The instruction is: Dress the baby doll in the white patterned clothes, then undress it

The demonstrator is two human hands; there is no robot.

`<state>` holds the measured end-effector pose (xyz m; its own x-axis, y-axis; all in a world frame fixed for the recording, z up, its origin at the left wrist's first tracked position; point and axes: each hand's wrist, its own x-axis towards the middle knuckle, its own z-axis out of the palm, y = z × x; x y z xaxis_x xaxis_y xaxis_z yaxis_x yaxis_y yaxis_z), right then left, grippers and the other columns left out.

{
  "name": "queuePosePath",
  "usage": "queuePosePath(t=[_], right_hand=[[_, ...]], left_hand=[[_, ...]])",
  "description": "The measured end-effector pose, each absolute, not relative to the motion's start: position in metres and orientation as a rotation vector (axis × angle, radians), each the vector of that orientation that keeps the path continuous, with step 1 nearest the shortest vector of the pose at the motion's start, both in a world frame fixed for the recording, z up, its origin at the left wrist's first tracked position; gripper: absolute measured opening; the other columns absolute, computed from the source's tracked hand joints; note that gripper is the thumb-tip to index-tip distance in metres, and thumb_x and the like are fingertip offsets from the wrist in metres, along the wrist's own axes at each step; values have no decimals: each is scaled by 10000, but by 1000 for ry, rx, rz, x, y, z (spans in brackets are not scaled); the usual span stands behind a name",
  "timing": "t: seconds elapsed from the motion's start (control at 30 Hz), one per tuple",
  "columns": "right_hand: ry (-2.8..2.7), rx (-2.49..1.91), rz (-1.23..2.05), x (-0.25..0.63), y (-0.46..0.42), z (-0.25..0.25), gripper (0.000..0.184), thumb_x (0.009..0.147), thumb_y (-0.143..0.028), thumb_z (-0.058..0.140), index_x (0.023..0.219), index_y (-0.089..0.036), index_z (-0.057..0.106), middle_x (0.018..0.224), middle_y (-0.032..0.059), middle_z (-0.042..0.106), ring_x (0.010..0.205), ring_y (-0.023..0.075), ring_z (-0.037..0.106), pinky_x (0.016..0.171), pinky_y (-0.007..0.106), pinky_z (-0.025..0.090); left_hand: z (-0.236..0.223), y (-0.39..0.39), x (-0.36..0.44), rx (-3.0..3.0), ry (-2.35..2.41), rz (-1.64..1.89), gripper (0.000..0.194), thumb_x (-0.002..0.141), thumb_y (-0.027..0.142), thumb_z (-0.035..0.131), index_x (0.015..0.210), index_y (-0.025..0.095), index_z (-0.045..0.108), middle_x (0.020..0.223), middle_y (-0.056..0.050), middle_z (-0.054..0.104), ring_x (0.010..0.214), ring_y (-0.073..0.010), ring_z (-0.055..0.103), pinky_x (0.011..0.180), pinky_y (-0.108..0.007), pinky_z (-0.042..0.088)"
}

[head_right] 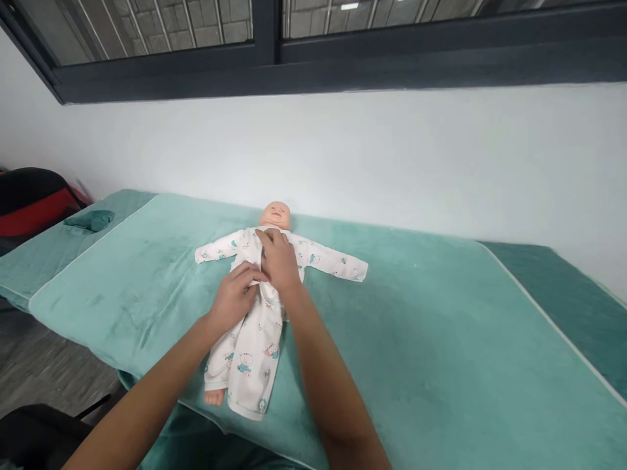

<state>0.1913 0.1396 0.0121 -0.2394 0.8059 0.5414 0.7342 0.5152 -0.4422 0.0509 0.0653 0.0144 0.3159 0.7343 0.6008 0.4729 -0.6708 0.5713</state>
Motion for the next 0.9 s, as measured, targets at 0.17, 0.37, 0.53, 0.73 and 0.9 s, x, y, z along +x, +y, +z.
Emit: queuePosePath(t=[0.17, 0.37, 0.53, 0.73, 0.9], right_hand=[[-1851, -1174, 137, 189, 144, 1, 391, 926, -110, 425, 1120, -250, 733, 1154, 83, 639, 1105, 262, 550, 985, 416, 461], [-1507, -1213, 151, 192, 140, 4, 268, 882, -156, 480, 1038, -242, 680, 1139, 84, 606, 1113, 258, 540, 1003, 431, 445], [-1429, -1453, 290, 197, 147, 7, 286, 839, -405, 619, 1042, -209, 572, 1055, 83, 608, 866, 231, 585, 819, 384, 472], [-1445, -1574, 569, 206, 154, 6, 338, 834, -547, 619, 928, -229, 550, 889, 38, 665, 803, 225, 614, 753, 357, 443], [-1441, -1542, 604, 212, 160, 4, 331, 841, -552, 616, 899, -226, 595, 831, 22, 685, 734, 200, 605, 693, 327, 430]], left_hand=[[4, 51, 47, 2505, 982, 1153, 345, 880, -9, 412, 995, 212, 651, 911, -45, 651, 900, -177, 603, 788, -304, 501], [10, 43, 38, 2540, 1026, 936, 343, 855, 16, 436, 1024, 225, 649, 971, -50, 682, 908, -183, 637, 780, -317, 493], [16, 52, 19, 2765, 1132, 1026, 297, 894, 86, 473, 1060, 234, 669, 1141, -78, 688, 1038, -229, 638, 891, -389, 461], [32, 136, 27, 2193, 1449, 1341, 248, 950, 207, 478, 1078, 205, 691, 1073, -80, 678, 1018, -211, 628, 905, -341, 490], [38, 203, 56, 2005, 1523, 1039, 139, 858, 253, 647, 935, 179, 736, 896, -60, 680, 823, -194, 618, 832, -320, 473]])
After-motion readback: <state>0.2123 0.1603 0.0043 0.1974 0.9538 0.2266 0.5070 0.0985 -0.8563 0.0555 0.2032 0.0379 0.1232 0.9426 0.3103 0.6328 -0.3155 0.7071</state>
